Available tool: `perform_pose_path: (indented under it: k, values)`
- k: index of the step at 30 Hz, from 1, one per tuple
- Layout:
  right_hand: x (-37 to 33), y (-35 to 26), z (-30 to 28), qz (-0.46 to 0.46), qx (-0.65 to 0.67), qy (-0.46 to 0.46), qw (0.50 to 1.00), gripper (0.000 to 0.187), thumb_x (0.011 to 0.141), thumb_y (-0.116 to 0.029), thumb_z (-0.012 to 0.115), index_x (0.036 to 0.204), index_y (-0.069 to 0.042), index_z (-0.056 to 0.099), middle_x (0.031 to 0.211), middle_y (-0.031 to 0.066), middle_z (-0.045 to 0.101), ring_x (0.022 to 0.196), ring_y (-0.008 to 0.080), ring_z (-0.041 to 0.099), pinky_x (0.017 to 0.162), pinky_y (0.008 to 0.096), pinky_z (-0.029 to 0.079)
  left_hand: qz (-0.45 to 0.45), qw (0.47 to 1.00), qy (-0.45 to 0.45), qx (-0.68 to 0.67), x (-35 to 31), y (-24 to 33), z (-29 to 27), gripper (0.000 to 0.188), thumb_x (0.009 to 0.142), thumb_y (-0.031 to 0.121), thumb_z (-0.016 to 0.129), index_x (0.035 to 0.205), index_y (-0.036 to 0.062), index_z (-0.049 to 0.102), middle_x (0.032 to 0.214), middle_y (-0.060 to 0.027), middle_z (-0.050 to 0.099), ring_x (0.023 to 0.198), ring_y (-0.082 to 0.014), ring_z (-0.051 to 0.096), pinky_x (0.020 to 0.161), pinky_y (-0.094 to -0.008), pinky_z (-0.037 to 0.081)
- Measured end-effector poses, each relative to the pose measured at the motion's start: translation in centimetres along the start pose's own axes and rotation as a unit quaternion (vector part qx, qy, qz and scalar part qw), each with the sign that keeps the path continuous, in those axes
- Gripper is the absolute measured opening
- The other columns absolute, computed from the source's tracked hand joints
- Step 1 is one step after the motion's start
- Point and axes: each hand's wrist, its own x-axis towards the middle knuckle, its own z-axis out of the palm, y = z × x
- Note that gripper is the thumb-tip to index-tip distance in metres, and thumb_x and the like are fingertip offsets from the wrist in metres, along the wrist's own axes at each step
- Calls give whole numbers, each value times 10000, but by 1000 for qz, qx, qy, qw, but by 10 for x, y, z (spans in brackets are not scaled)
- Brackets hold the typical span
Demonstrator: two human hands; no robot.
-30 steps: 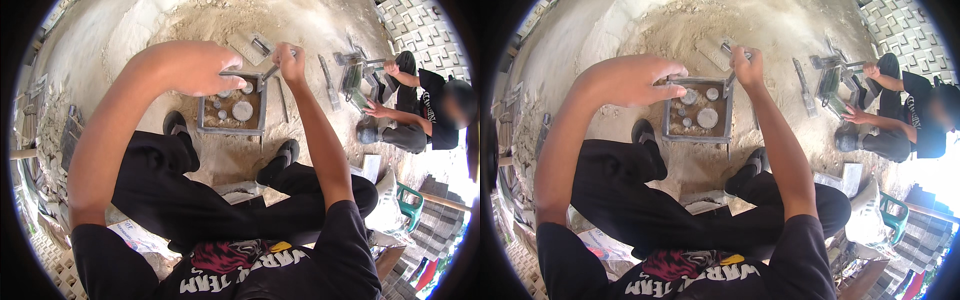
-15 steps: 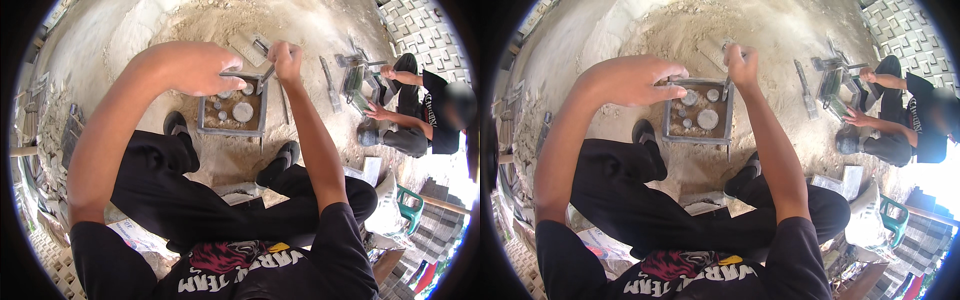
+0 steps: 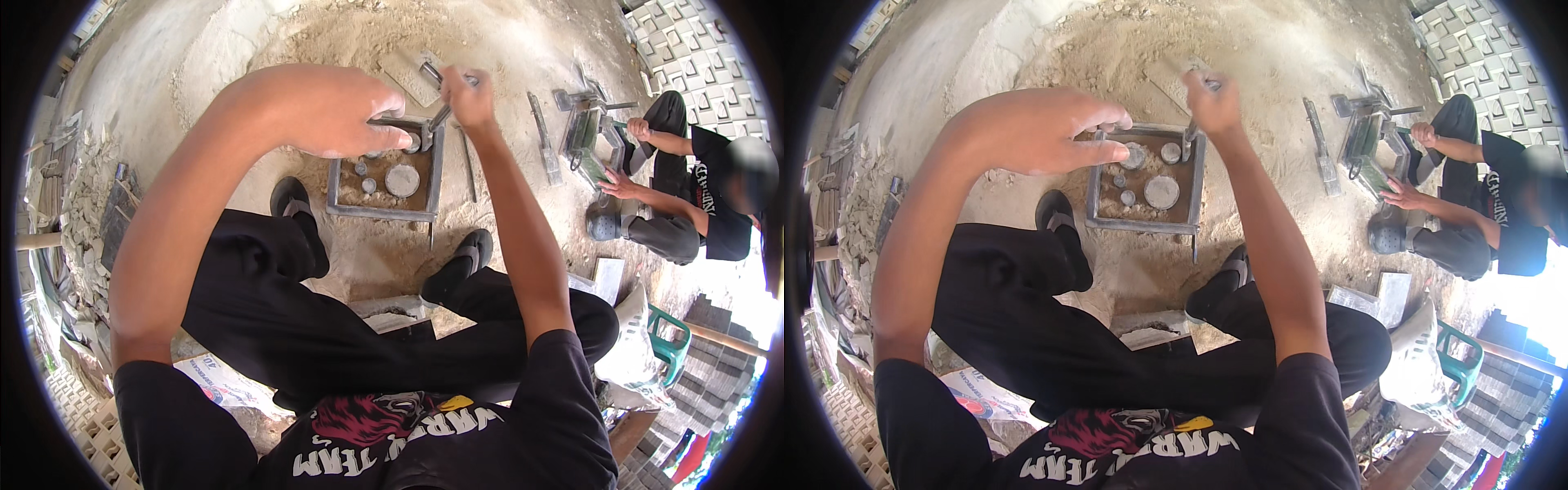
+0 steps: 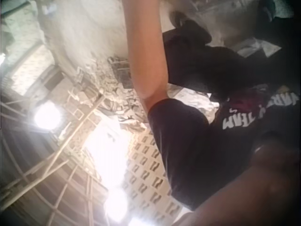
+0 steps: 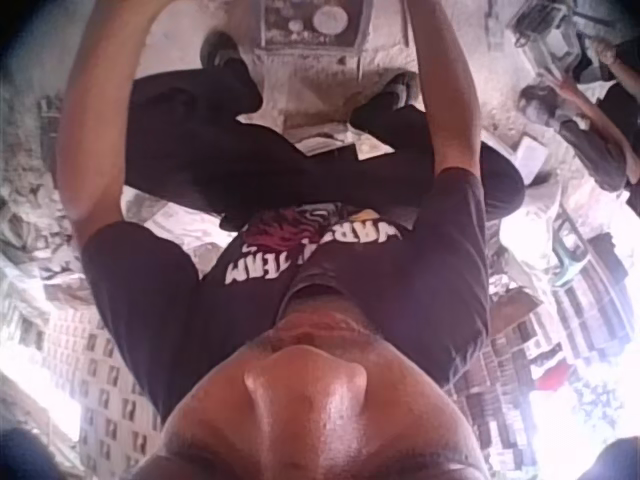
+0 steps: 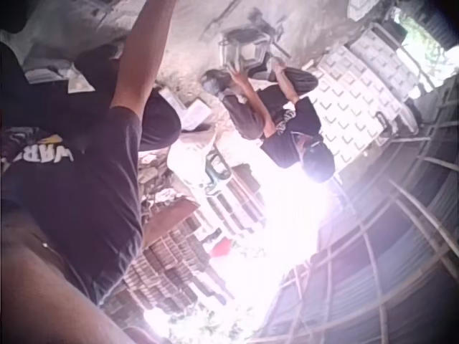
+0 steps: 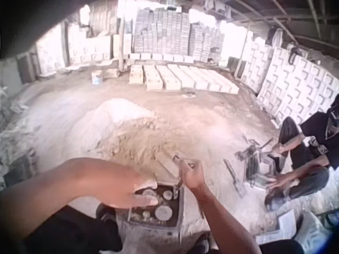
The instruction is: The person fills a metal mold with a dry mixture using a trowel, presses the material into the circular holes, and smooths the surface. They stand up to retrieve another tool and then use a narrow rod to compact the mixture inside the mold's circular openings.
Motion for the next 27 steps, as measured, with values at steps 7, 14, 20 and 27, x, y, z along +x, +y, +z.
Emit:
perform_pose_path:
  k: [7, 14, 20, 27]
  values:
    - [14, -1, -14, 23, -10, 36, 999, 391, 927, -112, 517, 538, -79, 499, 498, -3, 455, 442, 81, 368, 437, 268, 251, 29, 998, 32, 35, 4, -10, 7, 569, 941, 497, 537, 1293, 51, 560, 1035, -154, 679, 688, -274, 648, 722, -410, 510]
    - [11, 2, -17, 24, -23, 45, 998, 373, 916, -148, 587, 557, -64, 531, 479, 6, 456, 425, 93, 396, 443, 284, 323, 11, 999, 6, 30, 3, -5, 6, 605, 936, 513, 539, 1303, 31, 549, 1066, -178, 673, 768, -277, 668, 765, -405, 516]
    - [0, 1, -17, -20, -31, 44, 998, 369, 915, -153, 595, 566, -45, 545, 506, 0, 474, 444, 85, 411, 454, 271, 330, 5, 1000, 1, 5, 3, -2, 2, 614, 937, 516, 536, 1301, 22, 545, 1054, -173, 675, 709, -272, 666, 751, -402, 521]
    - [-30, 5, -11, -24, -37, 56, 997, 350, 885, -147, 592, 562, -30, 524, 530, -46, 440, 509, 46, 387, 462, 271, 287, 52, 998, 29, 35, 7, -12, 9, 587, 945, 498, 529, 1302, 32, 548, 1060, -168, 672, 756, -302, 665, 766, -415, 518]
